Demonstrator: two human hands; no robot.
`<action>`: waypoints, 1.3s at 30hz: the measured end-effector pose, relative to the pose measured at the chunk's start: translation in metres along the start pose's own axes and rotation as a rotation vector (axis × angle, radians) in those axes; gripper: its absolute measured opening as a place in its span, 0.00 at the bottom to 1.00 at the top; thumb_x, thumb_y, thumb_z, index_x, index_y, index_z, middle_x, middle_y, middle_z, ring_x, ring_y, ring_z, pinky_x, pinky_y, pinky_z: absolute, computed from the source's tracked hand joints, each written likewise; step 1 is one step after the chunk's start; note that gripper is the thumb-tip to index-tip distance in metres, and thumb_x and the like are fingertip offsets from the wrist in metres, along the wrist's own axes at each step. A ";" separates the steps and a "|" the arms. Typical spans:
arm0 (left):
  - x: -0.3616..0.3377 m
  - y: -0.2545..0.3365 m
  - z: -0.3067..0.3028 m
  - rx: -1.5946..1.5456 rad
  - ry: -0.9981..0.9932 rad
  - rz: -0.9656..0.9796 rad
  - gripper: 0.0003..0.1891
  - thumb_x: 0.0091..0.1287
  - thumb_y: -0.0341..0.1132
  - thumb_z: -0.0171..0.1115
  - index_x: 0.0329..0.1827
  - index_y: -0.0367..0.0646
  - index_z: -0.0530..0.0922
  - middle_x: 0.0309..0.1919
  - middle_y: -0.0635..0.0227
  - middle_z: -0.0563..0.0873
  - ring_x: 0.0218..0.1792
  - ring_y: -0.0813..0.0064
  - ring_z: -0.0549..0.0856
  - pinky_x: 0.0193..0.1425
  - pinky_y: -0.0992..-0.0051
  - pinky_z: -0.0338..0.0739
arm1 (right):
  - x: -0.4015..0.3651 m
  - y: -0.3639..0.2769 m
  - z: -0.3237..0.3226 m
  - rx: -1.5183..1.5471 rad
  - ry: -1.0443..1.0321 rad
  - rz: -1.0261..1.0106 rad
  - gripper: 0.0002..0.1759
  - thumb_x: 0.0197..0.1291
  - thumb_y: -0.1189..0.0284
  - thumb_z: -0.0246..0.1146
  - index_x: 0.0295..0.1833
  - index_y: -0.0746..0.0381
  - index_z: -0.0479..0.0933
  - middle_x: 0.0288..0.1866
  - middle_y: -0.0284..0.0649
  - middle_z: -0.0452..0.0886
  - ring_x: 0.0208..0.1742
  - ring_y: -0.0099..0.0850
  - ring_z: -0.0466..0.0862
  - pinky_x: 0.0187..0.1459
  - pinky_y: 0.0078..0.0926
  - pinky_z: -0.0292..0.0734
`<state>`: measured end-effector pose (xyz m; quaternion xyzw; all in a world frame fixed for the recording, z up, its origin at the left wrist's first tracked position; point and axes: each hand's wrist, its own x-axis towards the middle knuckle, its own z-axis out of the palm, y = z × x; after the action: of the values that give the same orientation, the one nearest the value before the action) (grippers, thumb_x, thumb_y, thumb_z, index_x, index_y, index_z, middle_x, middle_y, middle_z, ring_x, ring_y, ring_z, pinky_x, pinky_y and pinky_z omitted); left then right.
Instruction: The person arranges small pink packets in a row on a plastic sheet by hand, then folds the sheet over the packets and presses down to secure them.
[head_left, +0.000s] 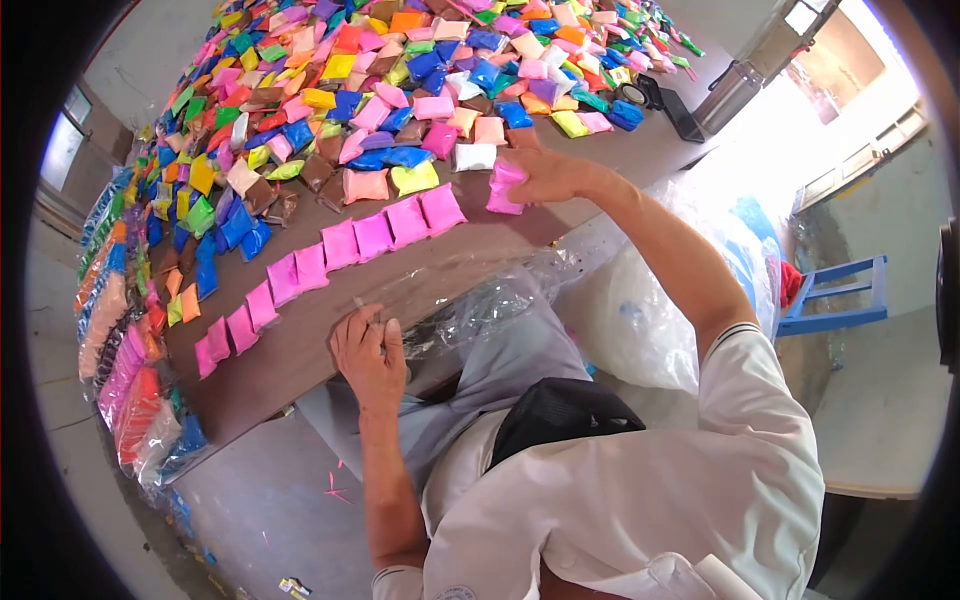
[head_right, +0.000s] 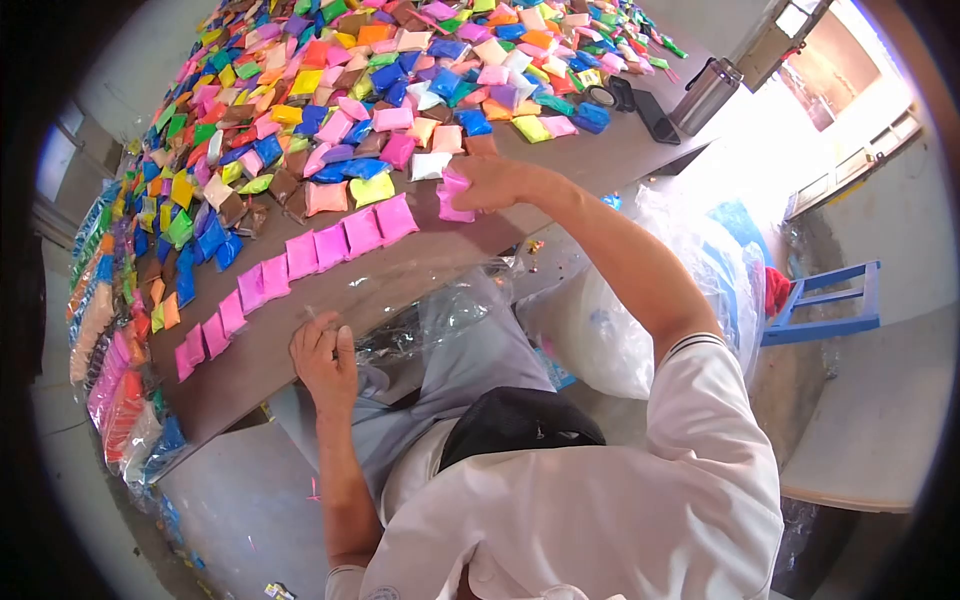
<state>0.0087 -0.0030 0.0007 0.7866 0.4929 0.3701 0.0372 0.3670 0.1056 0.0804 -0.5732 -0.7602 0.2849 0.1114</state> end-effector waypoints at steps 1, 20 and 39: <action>0.000 0.000 0.001 0.000 0.004 -0.003 0.13 0.68 0.36 0.63 0.28 0.37 0.78 0.50 0.66 0.85 0.54 0.57 0.79 0.62 0.57 0.69 | -0.003 -0.007 -0.004 0.083 -0.051 0.159 0.27 0.55 0.55 0.64 0.52 0.65 0.77 0.41 0.49 0.85 0.46 0.46 0.85 0.49 0.44 0.78; -0.001 -0.002 0.001 0.009 0.018 0.021 0.13 0.69 0.37 0.62 0.29 0.37 0.79 0.50 0.65 0.85 0.53 0.57 0.79 0.62 0.58 0.69 | -0.031 -0.025 0.020 0.109 0.572 -0.064 0.26 0.54 0.61 0.70 0.53 0.66 0.75 0.41 0.48 0.84 0.45 0.43 0.85 0.50 0.39 0.79; 0.001 0.003 -0.022 -0.741 -0.032 -0.480 0.16 0.79 0.41 0.54 0.46 0.38 0.84 0.38 0.72 0.85 0.39 0.81 0.79 0.44 0.78 0.71 | -0.093 -0.137 0.102 0.150 0.390 -0.180 0.24 0.57 0.63 0.71 0.54 0.65 0.74 0.30 0.48 0.83 0.31 0.51 0.84 0.33 0.43 0.78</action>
<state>-0.0024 -0.0103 0.0184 0.5891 0.4951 0.4902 0.4093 0.2355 -0.0369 0.0888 -0.5372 -0.7491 0.2133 0.3238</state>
